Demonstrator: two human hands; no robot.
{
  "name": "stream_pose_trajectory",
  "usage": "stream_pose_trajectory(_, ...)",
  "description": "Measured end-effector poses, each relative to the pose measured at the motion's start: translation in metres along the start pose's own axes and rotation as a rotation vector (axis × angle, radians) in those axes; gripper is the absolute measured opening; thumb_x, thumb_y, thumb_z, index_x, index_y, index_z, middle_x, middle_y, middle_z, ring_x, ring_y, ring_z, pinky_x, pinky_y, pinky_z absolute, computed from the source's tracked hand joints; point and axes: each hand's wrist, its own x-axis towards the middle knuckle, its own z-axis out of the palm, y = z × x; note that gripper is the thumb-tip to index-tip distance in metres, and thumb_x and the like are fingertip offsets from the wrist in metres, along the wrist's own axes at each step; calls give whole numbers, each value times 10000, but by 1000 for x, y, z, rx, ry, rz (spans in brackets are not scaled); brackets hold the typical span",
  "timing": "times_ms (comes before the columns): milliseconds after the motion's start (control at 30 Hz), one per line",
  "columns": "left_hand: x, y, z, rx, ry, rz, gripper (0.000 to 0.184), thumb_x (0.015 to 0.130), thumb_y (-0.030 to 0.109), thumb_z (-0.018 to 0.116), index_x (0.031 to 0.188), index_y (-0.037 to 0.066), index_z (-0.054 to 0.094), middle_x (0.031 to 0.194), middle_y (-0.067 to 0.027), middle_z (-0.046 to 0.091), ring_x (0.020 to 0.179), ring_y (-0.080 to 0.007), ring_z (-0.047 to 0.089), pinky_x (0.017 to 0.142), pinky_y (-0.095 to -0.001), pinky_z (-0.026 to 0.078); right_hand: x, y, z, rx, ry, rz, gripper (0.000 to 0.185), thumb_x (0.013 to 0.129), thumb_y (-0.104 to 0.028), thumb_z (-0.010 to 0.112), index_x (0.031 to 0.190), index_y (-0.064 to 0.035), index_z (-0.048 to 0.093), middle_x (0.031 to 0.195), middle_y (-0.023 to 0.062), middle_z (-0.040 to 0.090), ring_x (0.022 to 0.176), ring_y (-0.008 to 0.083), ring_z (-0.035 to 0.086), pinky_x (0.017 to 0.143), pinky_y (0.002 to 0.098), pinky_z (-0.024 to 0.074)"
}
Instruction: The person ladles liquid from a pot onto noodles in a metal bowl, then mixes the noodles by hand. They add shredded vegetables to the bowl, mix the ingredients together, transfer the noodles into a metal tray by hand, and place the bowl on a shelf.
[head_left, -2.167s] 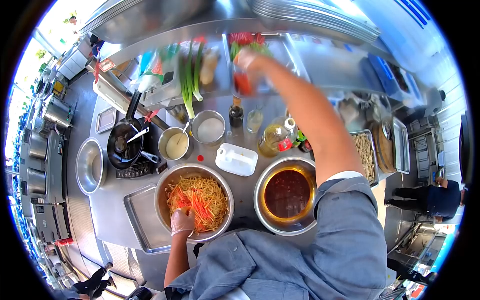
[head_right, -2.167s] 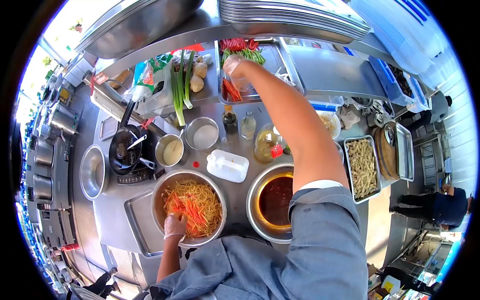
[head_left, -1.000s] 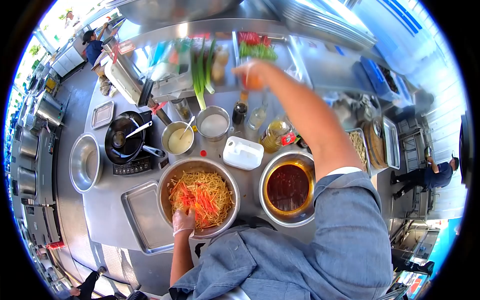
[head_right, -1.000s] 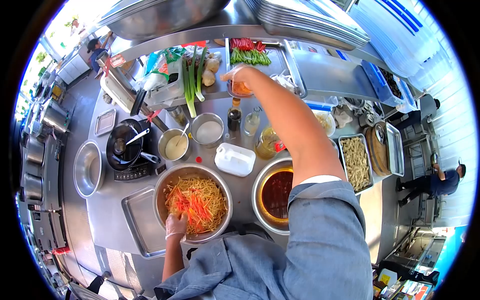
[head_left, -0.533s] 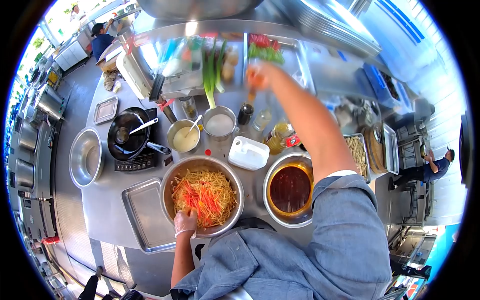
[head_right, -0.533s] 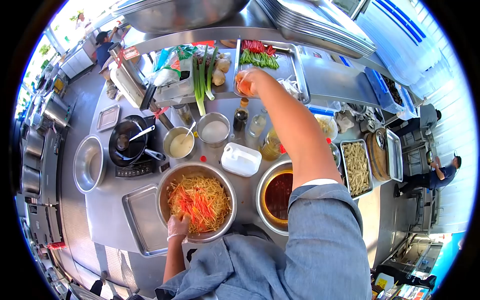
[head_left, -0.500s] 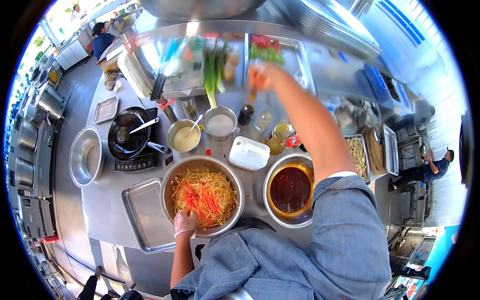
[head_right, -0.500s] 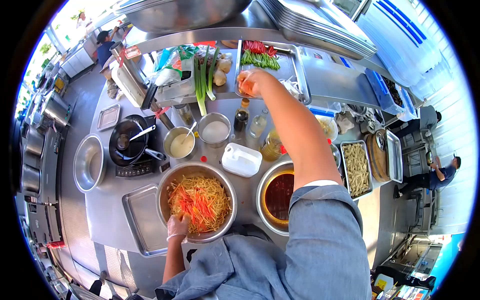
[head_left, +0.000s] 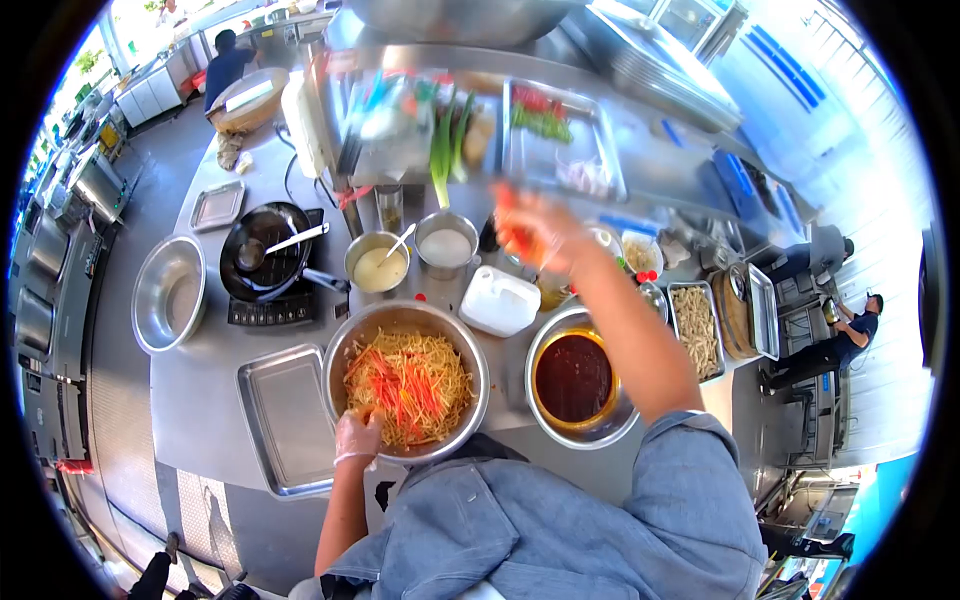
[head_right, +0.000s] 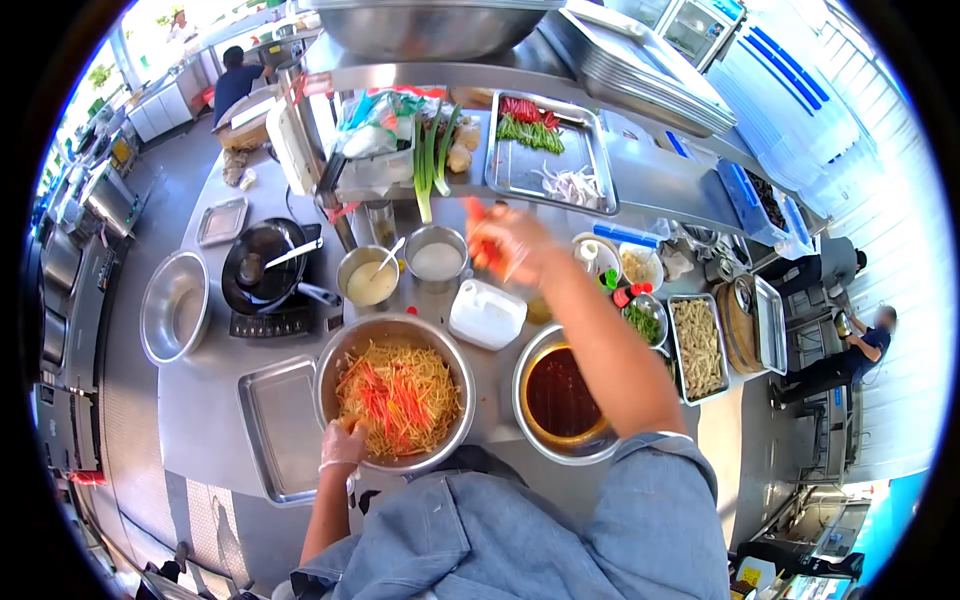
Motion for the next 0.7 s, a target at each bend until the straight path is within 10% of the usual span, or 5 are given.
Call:
stream_pose_trajectory(100, -11, -17, -8, -44, -35, -4, 382, 905, 315, 619, 1173, 56, 704, 1153, -252, 676, 1101, -423, 635, 960, -474, 501, -23, 118, 58, -79, 1, -25, 404, 966, -152, 686, 1324, 14, 601, 1237, 82, 676, 1202, 192, 584, 1034, 334, 452)
stream_pose_trajectory(300, 18, -81, 14, -199, -29, -104, 633, 876, 302, 653, 1450, 75, 511, 1344, -239, 623, 1238, -377, 607, 1041, -416, 471, -10, 292, 64, -522, 106, 177, 714, 946, -266, 730, 1526, -29, 388, 1297, 144, 649, 1227, 266, 598, 1011, 458, 487)
stream_pose_trajectory(467, 62, -54, 53, -508, -189, -484, 668, 867, 317, 708, 1425, 11, 508, 1299, -223, 651, 1169, -327, 652, 983, -412, 510, 23, 350, 114, -101, 181, 276, 1045, 854, -235, 829, 1619, -85, 134, 1390, 227, 541, 1147, 313, 640, 735, 431, 592)
stream_pose_trajectory(533, 75, -65, 81, -592, -209, -399, 536, 877, 203, 758, 1342, 22, 563, 1068, -175, 713, 923, -276, 738, 698, -423, 617, 26, 348, 113, -185, 205, 335, 988, 838, -135, 822, 1600, -59, 196, 1394, 255, 525, 1157, 299, 630, 747, 422, 599)
stream_pose_trajectory(700, 42, -25, 39, -969, -283, -485, 329, 892, 94, 746, 1200, 10, 668, 1052, -138, 729, 878, -243, 732, 750, -389, 623, 9, 302, 108, -83, 139, 8, 540, 867, -74, 760, 1337, 46, 522, 1164, 150, 684, 1002, 198, 679, 812, 337, 572)
